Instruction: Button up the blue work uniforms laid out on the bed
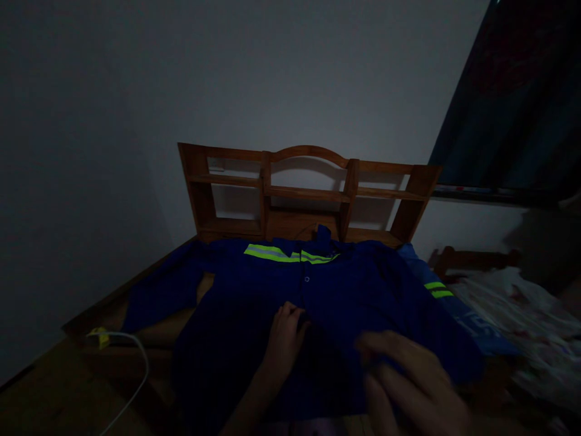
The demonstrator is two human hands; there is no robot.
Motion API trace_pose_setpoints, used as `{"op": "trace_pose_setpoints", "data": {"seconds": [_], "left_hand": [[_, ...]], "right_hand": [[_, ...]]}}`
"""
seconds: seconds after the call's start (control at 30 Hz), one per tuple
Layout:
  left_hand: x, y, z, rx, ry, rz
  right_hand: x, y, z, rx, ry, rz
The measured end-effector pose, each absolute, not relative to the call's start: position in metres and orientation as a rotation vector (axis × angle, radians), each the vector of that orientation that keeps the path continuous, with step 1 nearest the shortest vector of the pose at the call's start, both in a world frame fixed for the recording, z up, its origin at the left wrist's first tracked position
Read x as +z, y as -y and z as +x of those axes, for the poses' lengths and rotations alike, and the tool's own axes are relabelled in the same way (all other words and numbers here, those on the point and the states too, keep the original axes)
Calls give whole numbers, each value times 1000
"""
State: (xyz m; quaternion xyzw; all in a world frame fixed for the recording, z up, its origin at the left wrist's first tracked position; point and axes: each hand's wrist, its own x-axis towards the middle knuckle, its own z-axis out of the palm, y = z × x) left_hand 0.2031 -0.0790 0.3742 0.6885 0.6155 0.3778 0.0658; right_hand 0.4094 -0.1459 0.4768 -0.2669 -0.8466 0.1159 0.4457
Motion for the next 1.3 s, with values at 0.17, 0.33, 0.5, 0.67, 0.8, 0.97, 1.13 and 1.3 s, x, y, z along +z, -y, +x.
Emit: {"op": "trace_pose_setpoints", "data": {"seconds": [0.17,0.33,0.5,0.67,0.8,0.97,1.13,1.3], "left_hand": [[366,74,201,1176,-1737,1980],[371,79,206,1164,-1664,1982],[377,89,212,1255,-1668,1845],[378,91,208,1374,-1516,1551],[372,79,202,1372,-1347,1346],[372,73,208,1432,-1254,1359],[370,79,223,1498,-1176,1429],[365,78,218,1440,-1114,1457]], "right_hand": [[420,87,365,396,2043,-1016],[372,71,358,378,2004,-1074],[365,79,354,293,1966,-1189],[365,82,355,382,1905,-1188],[369,81,361,584,1767,-1021],[375,80,361,699,1716,-937],[370,77,359,645,1627,-951],[366,74,356,588,1609,-981]]}}
